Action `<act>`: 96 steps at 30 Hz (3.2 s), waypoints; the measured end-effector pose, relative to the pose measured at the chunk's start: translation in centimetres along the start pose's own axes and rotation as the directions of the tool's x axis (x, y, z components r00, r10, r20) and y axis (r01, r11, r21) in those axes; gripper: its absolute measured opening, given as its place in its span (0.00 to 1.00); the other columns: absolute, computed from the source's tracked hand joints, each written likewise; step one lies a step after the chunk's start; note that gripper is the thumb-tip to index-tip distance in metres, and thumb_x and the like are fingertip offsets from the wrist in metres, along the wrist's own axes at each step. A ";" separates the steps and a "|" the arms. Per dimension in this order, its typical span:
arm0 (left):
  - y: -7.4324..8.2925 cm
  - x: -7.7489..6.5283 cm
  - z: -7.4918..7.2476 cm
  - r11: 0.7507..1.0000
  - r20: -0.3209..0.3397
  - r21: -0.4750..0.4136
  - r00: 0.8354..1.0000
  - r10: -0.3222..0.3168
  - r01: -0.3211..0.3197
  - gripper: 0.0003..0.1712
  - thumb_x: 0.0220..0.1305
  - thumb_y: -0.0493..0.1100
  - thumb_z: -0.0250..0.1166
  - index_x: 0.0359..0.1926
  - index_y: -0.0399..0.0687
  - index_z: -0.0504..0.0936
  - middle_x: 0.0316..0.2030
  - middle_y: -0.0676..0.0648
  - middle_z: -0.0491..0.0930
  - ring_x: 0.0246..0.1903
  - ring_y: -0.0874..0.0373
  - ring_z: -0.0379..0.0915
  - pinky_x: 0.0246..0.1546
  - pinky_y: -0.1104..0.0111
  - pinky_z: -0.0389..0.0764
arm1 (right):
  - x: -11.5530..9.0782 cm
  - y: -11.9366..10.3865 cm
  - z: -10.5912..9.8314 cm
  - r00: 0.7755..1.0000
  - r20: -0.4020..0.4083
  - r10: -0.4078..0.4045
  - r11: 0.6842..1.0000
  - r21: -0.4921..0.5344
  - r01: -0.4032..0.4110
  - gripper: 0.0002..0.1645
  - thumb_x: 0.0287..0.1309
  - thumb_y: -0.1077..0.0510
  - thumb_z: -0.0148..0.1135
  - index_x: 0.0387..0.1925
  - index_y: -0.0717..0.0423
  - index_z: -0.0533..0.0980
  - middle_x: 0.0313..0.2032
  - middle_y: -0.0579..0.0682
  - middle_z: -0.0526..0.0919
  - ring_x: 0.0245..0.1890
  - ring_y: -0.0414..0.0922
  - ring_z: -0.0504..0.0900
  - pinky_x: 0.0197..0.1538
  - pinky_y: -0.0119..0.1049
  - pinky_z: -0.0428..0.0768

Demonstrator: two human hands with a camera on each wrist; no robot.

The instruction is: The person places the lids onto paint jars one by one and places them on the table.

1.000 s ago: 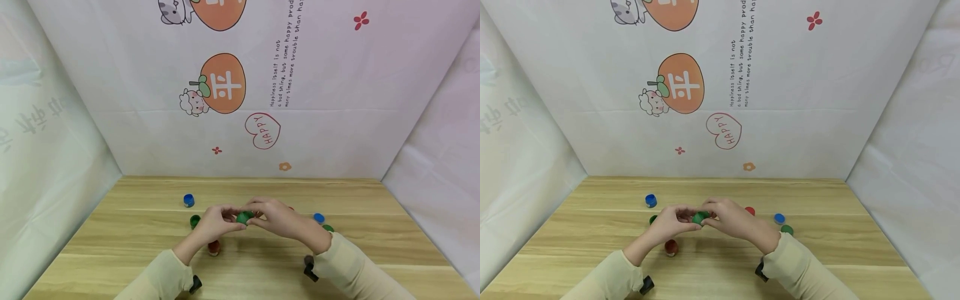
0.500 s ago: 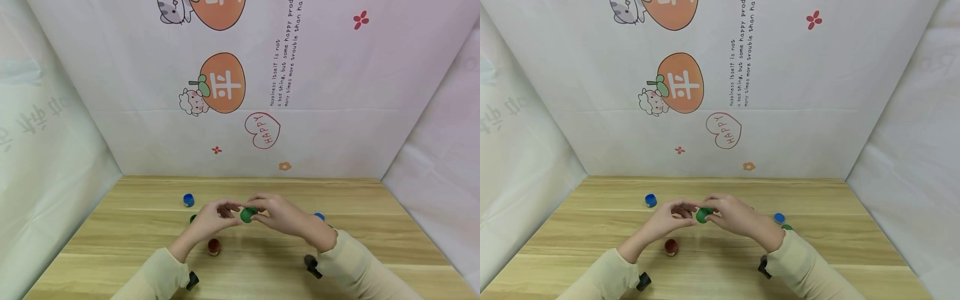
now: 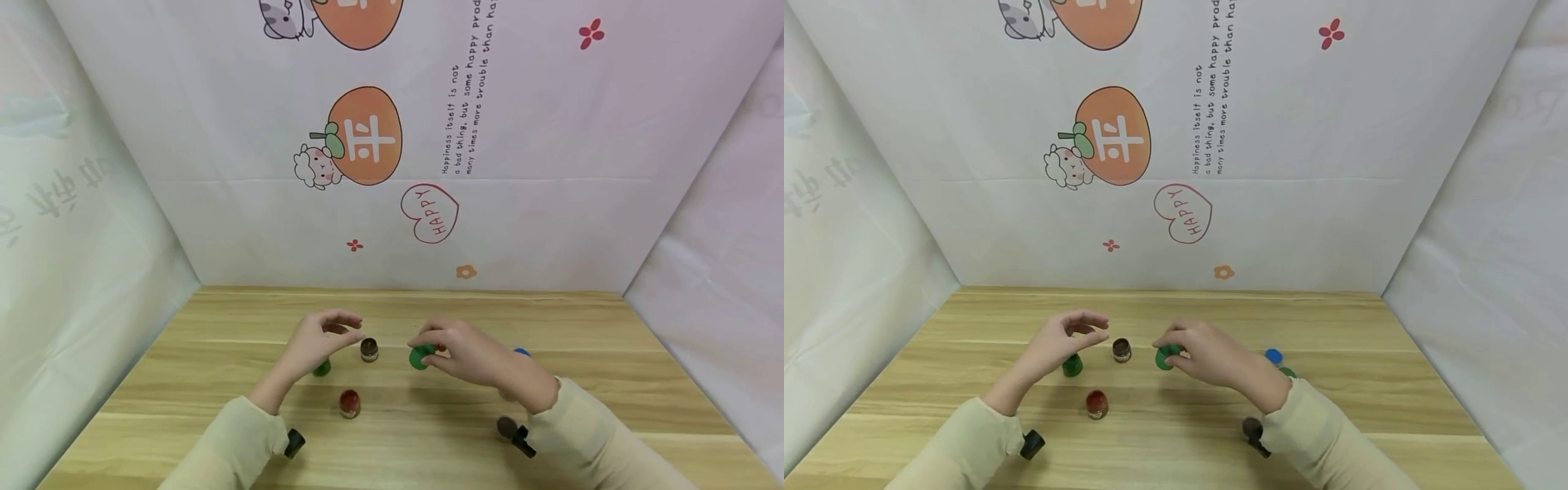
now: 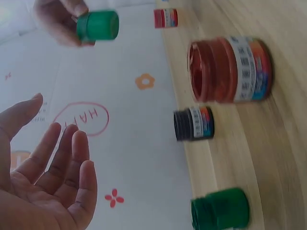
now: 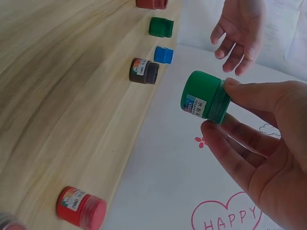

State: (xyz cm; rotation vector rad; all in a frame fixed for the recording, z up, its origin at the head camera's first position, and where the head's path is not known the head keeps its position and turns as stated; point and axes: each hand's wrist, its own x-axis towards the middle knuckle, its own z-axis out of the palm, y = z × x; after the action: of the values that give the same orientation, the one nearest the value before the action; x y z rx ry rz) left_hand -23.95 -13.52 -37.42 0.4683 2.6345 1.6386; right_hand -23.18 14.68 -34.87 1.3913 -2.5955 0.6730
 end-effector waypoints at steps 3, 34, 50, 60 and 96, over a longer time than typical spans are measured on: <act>-0.4 0.0 -0.9 1.000 -0.029 0.009 0.999 -0.024 0.025 0.15 0.54 0.54 0.69 0.43 0.59 0.82 0.41 0.57 0.80 0.41 0.59 0.75 0.40 0.63 0.76 | -0.5 0.4 0.2 0.999 0.026 0.019 1.000 -0.014 -0.018 0.17 0.53 0.60 0.67 0.47 0.54 0.80 0.39 0.44 0.78 0.33 0.37 0.76 0.33 0.27 0.76; -7.1 2.4 -5.8 0.965 -0.138 0.107 0.965 -0.223 0.239 0.38 0.57 0.53 0.67 0.65 0.43 0.64 0.58 0.35 0.66 0.55 0.39 0.64 0.50 0.50 0.70 | -5.3 3.1 2.0 0.946 0.211 0.248 0.968 -0.018 -0.250 0.19 0.54 0.55 0.67 0.48 0.54 0.79 0.44 0.44 0.77 0.34 0.34 0.75 0.34 0.28 0.75; -8.5 4.4 -5.5 0.925 -0.049 0.246 0.957 -0.285 0.288 0.38 0.52 0.38 0.70 0.63 0.33 0.65 0.55 0.31 0.68 0.52 0.37 0.66 0.51 0.49 0.69 | -5.4 3.2 2.4 0.959 0.194 0.206 0.978 -0.022 -0.205 0.18 0.53 0.53 0.67 0.46 0.52 0.80 0.43 0.43 0.78 0.30 0.34 0.74 0.34 0.26 0.74; -8.5 4.6 -5.1 0.905 -0.092 0.287 0.950 -0.299 0.313 0.34 0.47 0.32 0.72 0.57 0.33 0.71 0.53 0.31 0.70 0.52 0.37 0.67 0.52 0.49 0.68 | -5.3 3.0 2.5 0.955 0.193 0.226 0.974 -0.033 -0.224 0.17 0.53 0.53 0.67 0.46 0.52 0.80 0.43 0.42 0.77 0.30 0.33 0.74 0.32 0.26 0.74; -7.8 3.5 -5.7 0.920 -0.135 0.292 0.964 -0.231 0.261 0.24 0.54 0.34 0.67 0.53 0.32 0.75 0.48 0.34 0.75 0.47 0.40 0.72 0.46 0.52 0.74 | -5.4 2.8 0.7 0.952 0.188 0.240 0.969 0.004 -0.246 0.18 0.56 0.56 0.64 0.49 0.54 0.78 0.44 0.45 0.79 0.35 0.37 0.76 0.35 0.30 0.76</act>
State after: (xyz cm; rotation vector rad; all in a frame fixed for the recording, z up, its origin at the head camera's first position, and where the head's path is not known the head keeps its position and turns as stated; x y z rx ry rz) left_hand -30.18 -20.84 -41.13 0.0482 2.8896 1.2154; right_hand -22.33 19.80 -38.09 1.2050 -2.9499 0.6379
